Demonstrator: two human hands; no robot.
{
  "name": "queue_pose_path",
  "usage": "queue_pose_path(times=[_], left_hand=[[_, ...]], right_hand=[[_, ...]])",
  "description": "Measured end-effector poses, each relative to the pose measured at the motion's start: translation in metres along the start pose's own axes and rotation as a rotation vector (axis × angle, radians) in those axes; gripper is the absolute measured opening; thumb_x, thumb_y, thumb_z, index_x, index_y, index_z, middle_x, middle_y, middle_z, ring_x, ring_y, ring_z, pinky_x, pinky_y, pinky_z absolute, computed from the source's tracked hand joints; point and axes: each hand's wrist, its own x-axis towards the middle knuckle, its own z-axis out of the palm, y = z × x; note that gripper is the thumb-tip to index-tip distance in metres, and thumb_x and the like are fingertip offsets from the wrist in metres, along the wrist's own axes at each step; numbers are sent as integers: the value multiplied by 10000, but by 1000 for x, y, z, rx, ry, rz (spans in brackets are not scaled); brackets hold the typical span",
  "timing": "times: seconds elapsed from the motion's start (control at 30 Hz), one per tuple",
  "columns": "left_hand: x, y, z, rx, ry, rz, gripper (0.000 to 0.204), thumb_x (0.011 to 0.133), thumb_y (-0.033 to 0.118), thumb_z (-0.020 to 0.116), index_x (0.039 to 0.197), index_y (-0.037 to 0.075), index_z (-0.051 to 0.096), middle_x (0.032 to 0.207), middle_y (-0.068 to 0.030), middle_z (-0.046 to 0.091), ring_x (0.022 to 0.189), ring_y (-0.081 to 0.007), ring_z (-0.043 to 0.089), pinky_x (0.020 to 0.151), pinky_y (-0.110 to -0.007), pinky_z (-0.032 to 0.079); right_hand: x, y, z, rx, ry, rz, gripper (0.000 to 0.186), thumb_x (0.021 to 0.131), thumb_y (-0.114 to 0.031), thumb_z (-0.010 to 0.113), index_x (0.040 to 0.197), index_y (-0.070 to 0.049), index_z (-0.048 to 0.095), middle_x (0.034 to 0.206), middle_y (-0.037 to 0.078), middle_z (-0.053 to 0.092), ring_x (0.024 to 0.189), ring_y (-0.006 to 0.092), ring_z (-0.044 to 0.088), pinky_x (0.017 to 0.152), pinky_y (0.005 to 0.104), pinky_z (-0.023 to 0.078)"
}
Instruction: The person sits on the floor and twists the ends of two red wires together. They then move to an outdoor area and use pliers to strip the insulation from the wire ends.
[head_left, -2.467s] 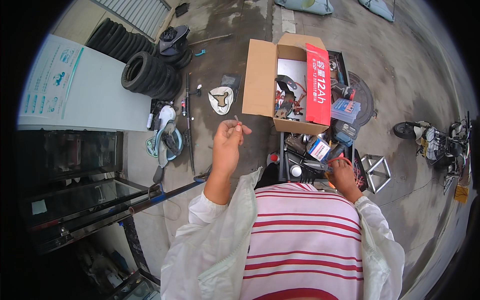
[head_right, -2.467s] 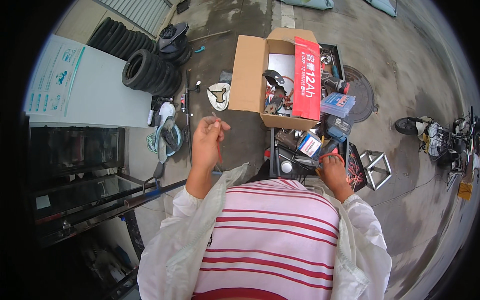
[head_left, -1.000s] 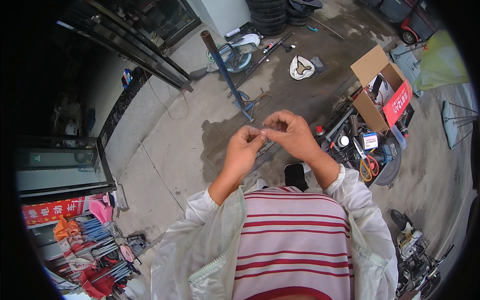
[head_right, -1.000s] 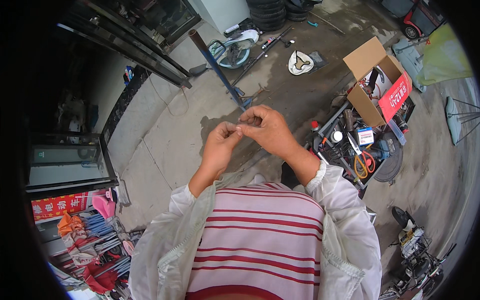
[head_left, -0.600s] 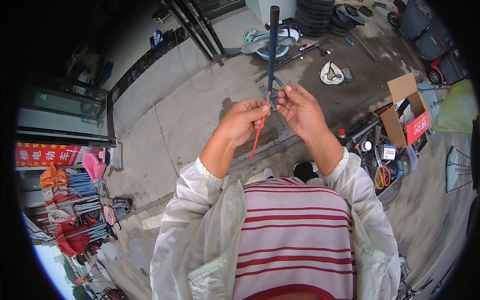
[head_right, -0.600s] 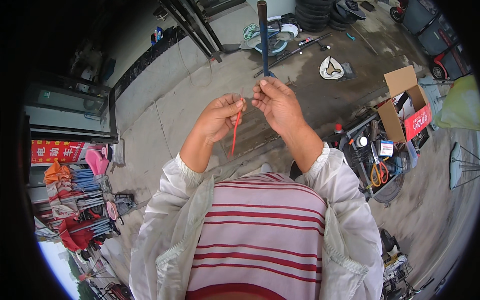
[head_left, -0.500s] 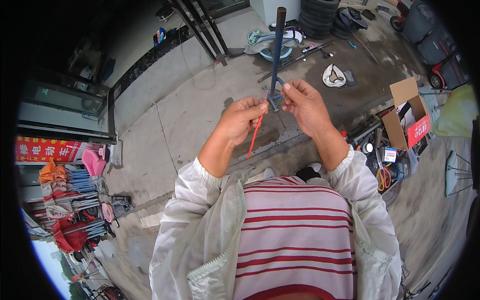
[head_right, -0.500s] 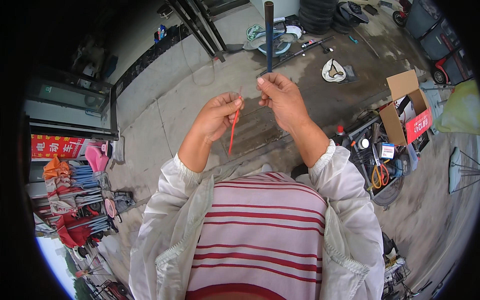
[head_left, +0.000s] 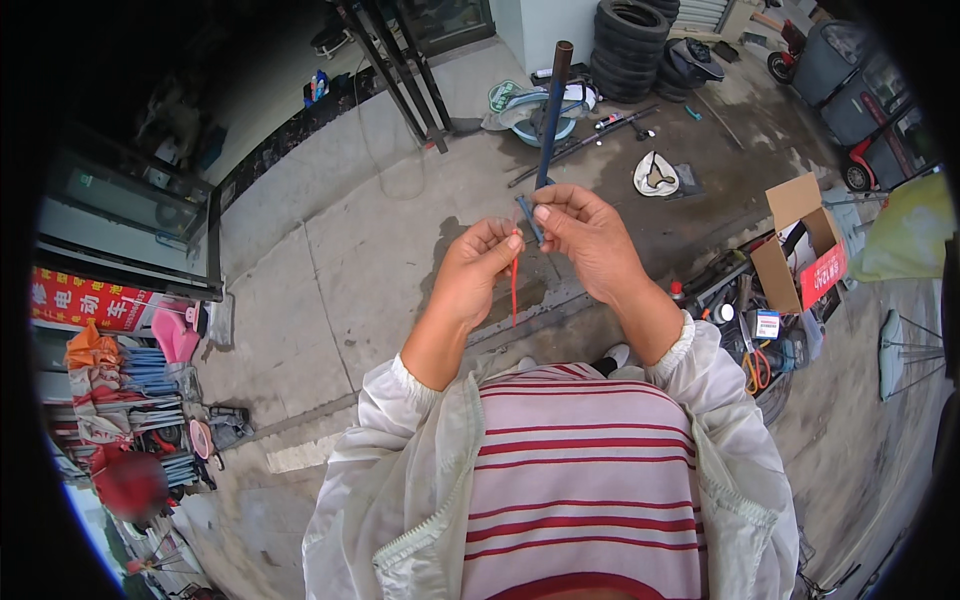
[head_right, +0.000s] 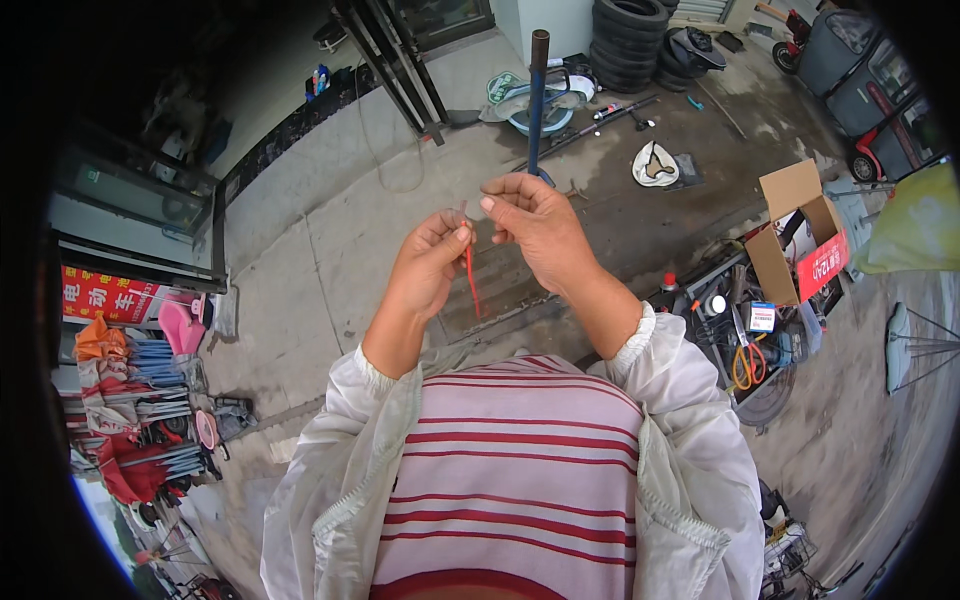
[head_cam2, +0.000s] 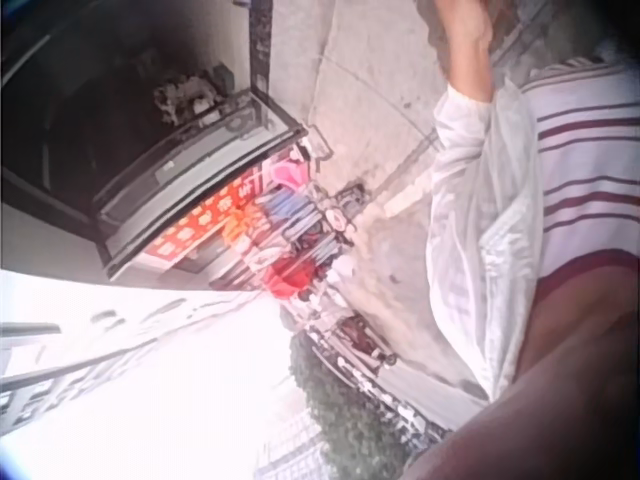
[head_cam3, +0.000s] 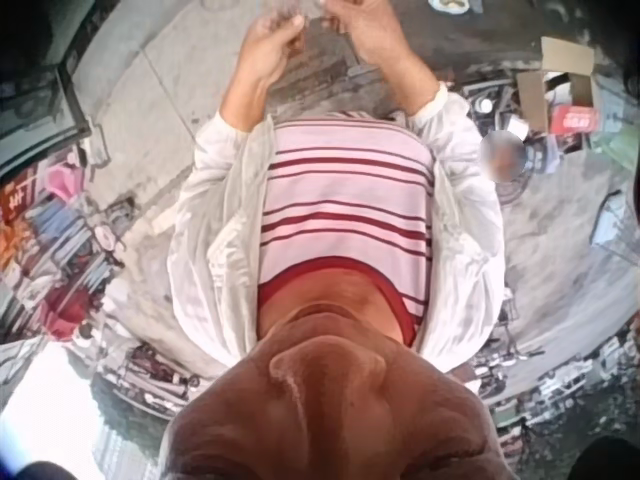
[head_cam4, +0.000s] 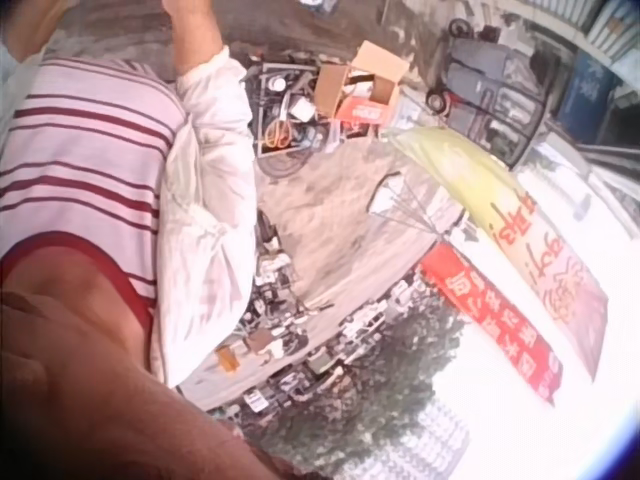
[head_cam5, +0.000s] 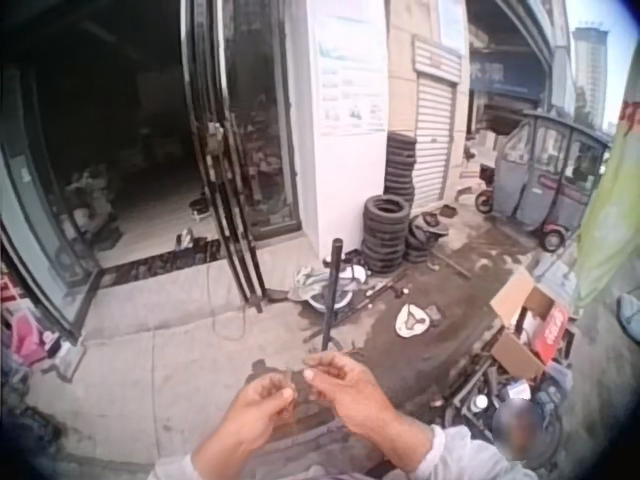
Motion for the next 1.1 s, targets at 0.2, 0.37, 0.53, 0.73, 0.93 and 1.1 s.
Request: queue_pose_path(times=[0.2, 0.37, 0.53, 0.73, 0.93, 1.1], left_hand=[[-4, -10, 5, -43, -98, 79, 65, 949, 109, 563, 992, 62, 571, 926, -33, 619, 769, -90, 515, 692, -245, 408], [-11, -16, 2, -192, -67, 119, 66, 951, 106, 557, 988, 52, 567, 884, -19, 581, 759, -94, 480, 707, -244, 402], [-20, -21, 8, -237, 44, 179, 98, 941, 121, 581, 988, 36, 564, 851, -6, 556, 751, -86, 475, 697, -231, 395], [-33, -19, 13, -258, 70, 200, 52, 953, 89, 524, 981, 58, 554, 854, 5, 543, 768, -97, 467, 741, -245, 395], [-47, -18, 17, -274, 118, 149, 65, 962, 95, 500, 1008, 59, 527, 862, 6, 532, 788, -98, 454, 745, -245, 392], [-54, -21, 15, 74, 163, 217, 67, 972, 116, 504, 980, 54, 528, 848, 16, 509, 776, -87, 427, 734, -231, 376]], right_hand=[[-7, 9, 8, -176, -59, -39, 154, 881, -107, 671, 973, 13, 642, 846, 48, 646, 697, 86, 561, 619, 228, 459], [-15, 14, 13, -174, 30, -59, 109, 872, -97, 676, 889, 9, 664, 780, 41, 640, 687, 86, 562, 610, 236, 464], [-26, 22, 22, -178, 68, -98, 106, 874, -84, 673, 872, 21, 657, 776, 50, 653, 681, 81, 572, 607, 225, 464], [-43, 24, 32, -287, 62, -228, 67, 857, -28, 671, 847, 32, 642, 777, 54, 650, 659, 83, 583, 608, 232, 483], [-54, 34, 30, -656, 29, -544, 69, 820, -25, 693, 848, 11, 642, 800, 47, 602, 684, 75, 569, 600, 236, 472], [-54, 20, 24, -579, 49, -426, 77, 819, -46, 702, 874, -3, 669, 795, 13, 589, 661, 47, 479, 586, 209, 415]])
